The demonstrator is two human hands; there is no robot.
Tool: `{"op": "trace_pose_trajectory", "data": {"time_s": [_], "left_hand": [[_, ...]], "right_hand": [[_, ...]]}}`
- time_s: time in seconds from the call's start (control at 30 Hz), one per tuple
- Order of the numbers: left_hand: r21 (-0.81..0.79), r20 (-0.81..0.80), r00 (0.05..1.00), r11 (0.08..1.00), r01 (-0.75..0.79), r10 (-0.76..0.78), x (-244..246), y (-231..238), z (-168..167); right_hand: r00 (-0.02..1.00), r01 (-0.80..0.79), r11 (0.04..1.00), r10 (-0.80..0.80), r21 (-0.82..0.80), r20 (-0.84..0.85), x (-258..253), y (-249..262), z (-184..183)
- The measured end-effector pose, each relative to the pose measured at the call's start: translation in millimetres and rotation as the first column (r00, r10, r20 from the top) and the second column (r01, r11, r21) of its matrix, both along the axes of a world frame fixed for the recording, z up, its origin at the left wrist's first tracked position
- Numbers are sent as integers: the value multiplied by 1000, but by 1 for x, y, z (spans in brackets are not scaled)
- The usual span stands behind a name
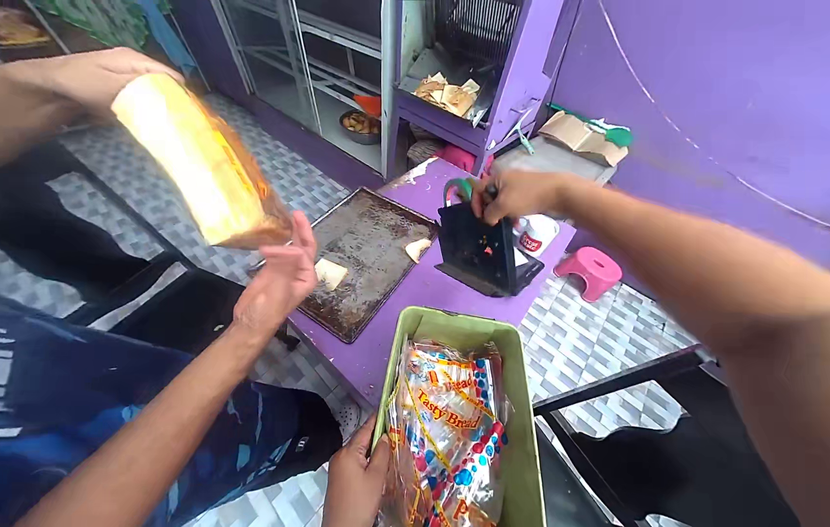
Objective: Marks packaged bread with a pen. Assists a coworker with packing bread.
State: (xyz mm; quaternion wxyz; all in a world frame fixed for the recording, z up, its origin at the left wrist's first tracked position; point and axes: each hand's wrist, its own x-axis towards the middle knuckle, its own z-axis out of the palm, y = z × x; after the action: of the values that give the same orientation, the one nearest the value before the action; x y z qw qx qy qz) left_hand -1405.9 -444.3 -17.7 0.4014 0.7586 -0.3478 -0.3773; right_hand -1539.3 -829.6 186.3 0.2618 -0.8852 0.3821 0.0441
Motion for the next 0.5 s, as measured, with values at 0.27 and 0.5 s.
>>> {"op": "trace_pose_trajectory", "data": {"time_s": [0.27, 0.5], "left_hand": [[7, 10, 1000, 1000, 3, -3, 1, 3, -4], [-13, 18, 1000, 1000, 0, 0, 2, 0, -5]], "right_hand": [[995, 49, 977, -65, -207, -71, -56, 16, -174], [926, 265, 958, -223, -106, 304, -93, 55, -180]]}}
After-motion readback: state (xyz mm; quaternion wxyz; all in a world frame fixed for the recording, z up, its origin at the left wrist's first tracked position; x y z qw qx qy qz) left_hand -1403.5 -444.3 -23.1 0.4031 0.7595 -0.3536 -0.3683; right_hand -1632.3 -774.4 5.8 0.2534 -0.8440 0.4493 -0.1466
